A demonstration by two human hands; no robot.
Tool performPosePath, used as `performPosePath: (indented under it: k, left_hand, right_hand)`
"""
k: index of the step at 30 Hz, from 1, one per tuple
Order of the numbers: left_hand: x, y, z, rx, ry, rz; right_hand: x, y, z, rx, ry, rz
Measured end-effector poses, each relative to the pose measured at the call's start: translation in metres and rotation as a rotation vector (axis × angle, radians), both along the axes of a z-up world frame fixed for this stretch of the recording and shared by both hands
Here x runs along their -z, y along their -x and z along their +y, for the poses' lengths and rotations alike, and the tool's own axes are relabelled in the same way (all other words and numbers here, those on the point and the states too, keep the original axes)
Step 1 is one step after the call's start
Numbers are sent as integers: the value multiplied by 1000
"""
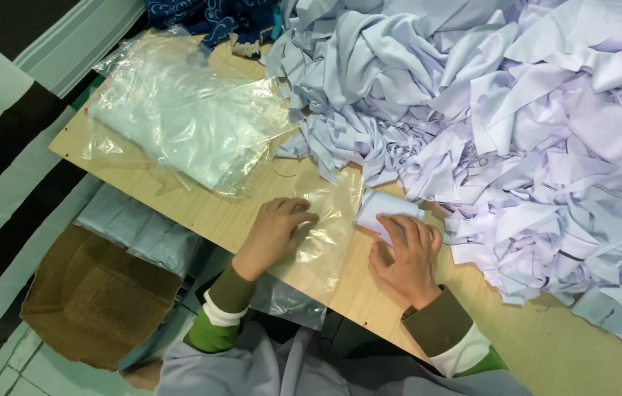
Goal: The person folds a light-colored fabric strip into a compact roll on a wooden table. They smooth the fabric, roll it tightly, and place it into a clear plastic bag. The process is repeated with another fabric strip.
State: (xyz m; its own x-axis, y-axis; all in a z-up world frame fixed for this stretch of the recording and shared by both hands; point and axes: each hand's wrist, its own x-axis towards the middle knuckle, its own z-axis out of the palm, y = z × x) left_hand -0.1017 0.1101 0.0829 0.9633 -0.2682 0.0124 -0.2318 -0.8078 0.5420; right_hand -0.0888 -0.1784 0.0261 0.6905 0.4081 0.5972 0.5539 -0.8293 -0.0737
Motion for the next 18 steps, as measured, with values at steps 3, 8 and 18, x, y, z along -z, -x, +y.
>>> performPosePath:
  k: [3, 8, 18]
  left_hand:
    - [-26, -1, 1, -1, -111, -30]
    - [-35, 20, 1, -71, -116, -17]
    - [-15, 41, -20, 38, -232, 225]
  right_hand:
    - [2, -3, -4, -35, 9, -1]
    - [-2, -13, -11, -46, -36, 23]
    - [-15, -22, -16, -25, -271, 334]
